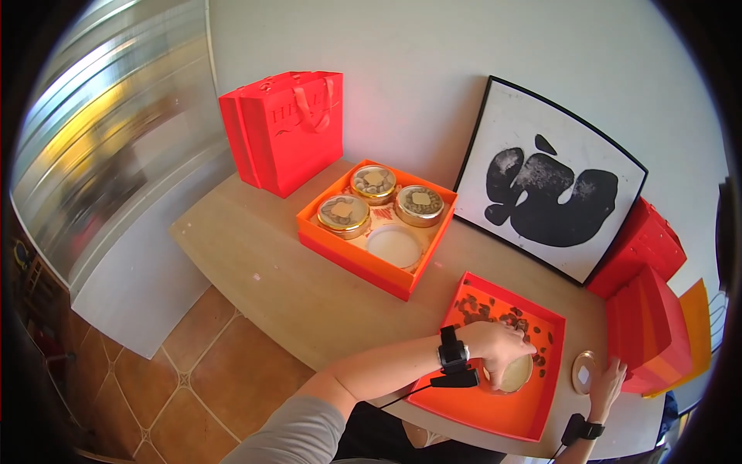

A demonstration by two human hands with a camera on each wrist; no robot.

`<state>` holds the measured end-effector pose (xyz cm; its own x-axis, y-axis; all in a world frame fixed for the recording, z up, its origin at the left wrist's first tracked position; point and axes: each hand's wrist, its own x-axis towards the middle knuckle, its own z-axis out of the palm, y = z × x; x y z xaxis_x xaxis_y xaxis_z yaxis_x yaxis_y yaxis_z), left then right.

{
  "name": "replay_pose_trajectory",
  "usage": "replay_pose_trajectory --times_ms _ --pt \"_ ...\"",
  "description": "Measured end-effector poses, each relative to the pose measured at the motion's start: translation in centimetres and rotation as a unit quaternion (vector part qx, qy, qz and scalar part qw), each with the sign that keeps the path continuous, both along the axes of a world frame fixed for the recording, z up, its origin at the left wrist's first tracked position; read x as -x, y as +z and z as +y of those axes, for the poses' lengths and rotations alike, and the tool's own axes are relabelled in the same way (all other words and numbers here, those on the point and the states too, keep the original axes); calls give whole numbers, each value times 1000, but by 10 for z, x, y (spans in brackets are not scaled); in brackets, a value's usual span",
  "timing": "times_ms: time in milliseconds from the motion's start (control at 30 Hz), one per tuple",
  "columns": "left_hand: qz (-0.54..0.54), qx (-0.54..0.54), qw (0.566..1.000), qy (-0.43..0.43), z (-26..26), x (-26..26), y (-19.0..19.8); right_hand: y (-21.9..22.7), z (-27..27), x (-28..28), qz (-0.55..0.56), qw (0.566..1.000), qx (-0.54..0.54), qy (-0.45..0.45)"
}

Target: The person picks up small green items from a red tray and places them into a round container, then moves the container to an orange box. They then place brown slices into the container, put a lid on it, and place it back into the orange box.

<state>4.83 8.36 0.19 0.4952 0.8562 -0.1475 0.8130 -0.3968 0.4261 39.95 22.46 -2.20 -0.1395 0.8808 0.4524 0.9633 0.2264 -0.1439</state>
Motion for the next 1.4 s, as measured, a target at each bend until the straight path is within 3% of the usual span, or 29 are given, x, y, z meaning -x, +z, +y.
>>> replay_pose_trajectory --times_ms 67,133,200,267,300,400,500,633,867,1167,1400 --pt "-6 -1 1000 0 0 0 -2 21 -13 21 22 995 -82 47" --pt "-13 -3 1000 -7 -2 0 1 41 -25 51 88 988 -67 108" --pt "7 -13 1000 11 -8 1 9 55 -37 74 72 971 -90 210" --pt "6 1 1000 2 -12 3 20 70 -56 108 170 951 16 256" --pt "8 -10 1000 -2 -12 4 19 70 -59 122 188 938 17 290" --pt "2 4 1000 -8 -11 6 26 54 -56 150 251 878 165 372" --pt "8 6 1000 0 -10 6 25 40 -55 172 318 819 310 363" --pt "6 4 1000 -4 -10 6 23 15 -43 172 339 798 313 388" --pt "47 43 998 5 -13 -4 37 6 -36 165 359 809 302 354" --pt "71 -1 997 34 -26 -11 55 -6 -31 164 362 807 270 381" --pt "61 30 997 -39 -31 -19 43 -4 -35 163 353 815 253 383"
